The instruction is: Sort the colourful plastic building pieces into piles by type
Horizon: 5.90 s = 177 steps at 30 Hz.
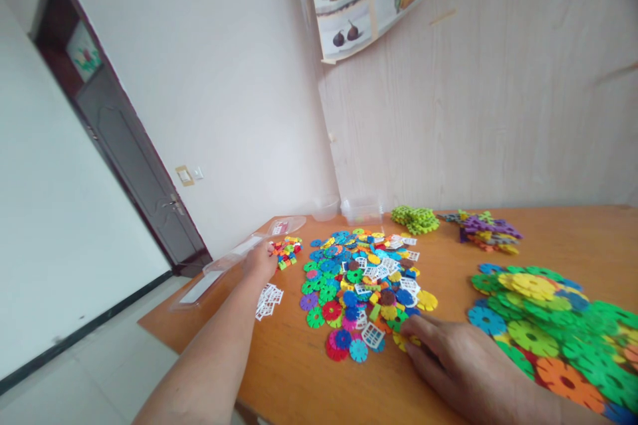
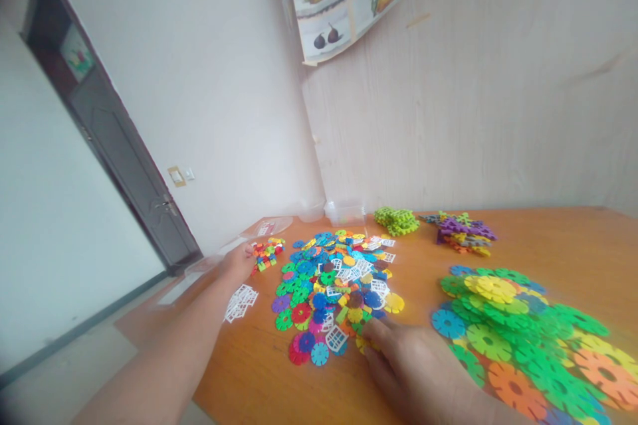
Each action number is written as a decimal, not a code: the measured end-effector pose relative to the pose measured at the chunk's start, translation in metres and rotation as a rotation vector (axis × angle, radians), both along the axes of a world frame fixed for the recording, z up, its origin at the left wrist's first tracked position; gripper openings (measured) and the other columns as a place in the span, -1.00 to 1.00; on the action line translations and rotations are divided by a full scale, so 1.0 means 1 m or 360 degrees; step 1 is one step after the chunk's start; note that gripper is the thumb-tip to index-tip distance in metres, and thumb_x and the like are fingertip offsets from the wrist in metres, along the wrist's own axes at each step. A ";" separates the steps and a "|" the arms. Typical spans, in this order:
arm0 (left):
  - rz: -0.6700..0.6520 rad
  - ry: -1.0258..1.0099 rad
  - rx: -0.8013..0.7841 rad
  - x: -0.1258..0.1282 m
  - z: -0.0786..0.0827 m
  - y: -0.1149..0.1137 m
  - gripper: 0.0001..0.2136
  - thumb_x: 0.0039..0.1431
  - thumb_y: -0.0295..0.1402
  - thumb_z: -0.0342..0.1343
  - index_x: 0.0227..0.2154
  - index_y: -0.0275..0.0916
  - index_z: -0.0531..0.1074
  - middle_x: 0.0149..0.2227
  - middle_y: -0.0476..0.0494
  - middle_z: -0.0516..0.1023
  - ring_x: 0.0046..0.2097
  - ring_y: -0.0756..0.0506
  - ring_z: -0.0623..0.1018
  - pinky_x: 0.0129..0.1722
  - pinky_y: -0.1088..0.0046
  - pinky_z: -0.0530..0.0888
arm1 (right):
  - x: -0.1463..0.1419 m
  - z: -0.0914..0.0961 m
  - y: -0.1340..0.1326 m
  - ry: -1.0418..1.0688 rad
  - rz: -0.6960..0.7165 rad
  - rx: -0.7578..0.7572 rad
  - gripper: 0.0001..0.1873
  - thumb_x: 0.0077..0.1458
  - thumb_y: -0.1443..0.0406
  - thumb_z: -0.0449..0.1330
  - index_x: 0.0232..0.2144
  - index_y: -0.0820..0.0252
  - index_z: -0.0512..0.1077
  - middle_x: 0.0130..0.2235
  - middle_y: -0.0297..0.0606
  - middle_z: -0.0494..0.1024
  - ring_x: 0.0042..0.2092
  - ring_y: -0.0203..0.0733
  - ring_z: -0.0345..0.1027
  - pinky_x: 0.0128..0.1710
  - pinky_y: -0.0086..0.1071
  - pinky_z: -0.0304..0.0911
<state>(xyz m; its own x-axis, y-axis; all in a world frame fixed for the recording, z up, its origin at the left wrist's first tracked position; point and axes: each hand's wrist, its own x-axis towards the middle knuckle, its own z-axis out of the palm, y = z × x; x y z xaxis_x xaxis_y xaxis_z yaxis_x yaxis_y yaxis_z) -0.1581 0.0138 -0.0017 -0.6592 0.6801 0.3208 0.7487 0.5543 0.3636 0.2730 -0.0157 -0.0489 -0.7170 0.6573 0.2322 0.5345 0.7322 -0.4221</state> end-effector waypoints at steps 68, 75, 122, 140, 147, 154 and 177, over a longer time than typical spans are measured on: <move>-0.1019 0.0349 0.0022 0.222 -0.010 -0.010 -0.84 0.15 -0.33 0.09 -0.29 -0.07 0.58 -0.13 -0.13 0.61 0.02 -0.22 0.46 0.04 0.23 0.27 | -0.004 0.015 -0.004 -0.0043 -0.0049 0.0275 -0.84 0.26 0.25 0.01 -0.25 0.08 0.40 -0.30 -0.30 0.62 -0.30 -0.19 0.51 -0.40 -0.41 0.07; -0.1036 0.0357 0.0163 0.216 -0.008 -0.015 -0.76 0.29 -0.30 -0.03 -0.26 -0.07 0.57 -0.15 -0.11 0.63 -0.01 -0.19 0.50 0.05 0.25 0.27 | -0.003 0.015 -0.004 -0.0042 -0.0031 0.0303 -0.83 0.26 0.26 0.00 -0.24 0.08 0.40 -0.29 -0.30 0.61 -0.30 -0.19 0.51 -0.39 -0.41 0.08; 0.0023 0.0210 0.0520 0.061 -0.012 -0.086 -0.78 0.24 -0.28 0.01 -0.19 -0.09 0.55 -0.12 -0.08 0.65 -0.05 -0.16 0.56 -0.04 0.30 0.39 | 0.000 0.014 -0.001 -0.0073 0.0015 0.0165 -0.80 0.25 0.26 0.00 -0.18 0.06 0.41 -0.28 -0.27 0.61 -0.27 -0.12 0.52 -0.35 -0.37 0.17; -0.1217 0.0270 0.0044 0.209 -0.010 -0.013 -0.81 0.18 -0.23 0.11 -0.20 -0.04 0.57 -0.16 -0.05 0.64 -0.02 -0.19 0.50 0.04 0.23 0.32 | -0.001 0.019 -0.005 -0.0044 0.0000 0.0166 -0.79 0.26 0.26 0.00 -0.20 0.07 0.43 -0.25 -0.26 0.62 -0.23 -0.15 0.53 -0.32 -0.41 0.19; -0.1124 0.0270 0.0077 0.212 -0.012 -0.012 -0.82 0.23 -0.31 0.05 -0.32 -0.09 0.57 -0.20 -0.08 0.64 -0.07 -0.15 0.50 0.01 0.28 0.29 | -0.001 0.019 -0.006 -0.0022 -0.0011 0.0194 -0.80 0.25 0.27 0.01 -0.21 0.08 0.43 -0.28 -0.26 0.63 -0.26 -0.17 0.52 -0.34 -0.41 0.16; -0.0964 0.0260 0.0340 0.199 0.001 -0.024 -0.77 0.30 -0.29 -0.02 -0.26 -0.11 0.56 -0.16 -0.11 0.63 -0.04 -0.14 0.52 0.01 0.31 0.31 | 0.000 0.017 -0.005 -0.0030 0.0017 0.0161 -0.78 0.28 0.25 -0.01 -0.17 0.05 0.43 -0.27 -0.28 0.62 -0.26 -0.16 0.53 -0.33 -0.39 0.17; 0.0020 0.0105 0.0017 0.036 -0.025 -0.103 -0.72 0.23 -0.19 0.03 -0.12 -0.06 0.57 -0.04 -0.14 0.62 -0.02 -0.21 0.54 -0.06 0.32 0.38 | 0.001 0.012 -0.001 -0.0069 -0.0021 0.0163 -0.75 0.25 0.23 0.01 -0.12 0.02 0.44 -0.30 -0.27 0.63 -0.29 -0.11 0.54 -0.38 -0.37 0.17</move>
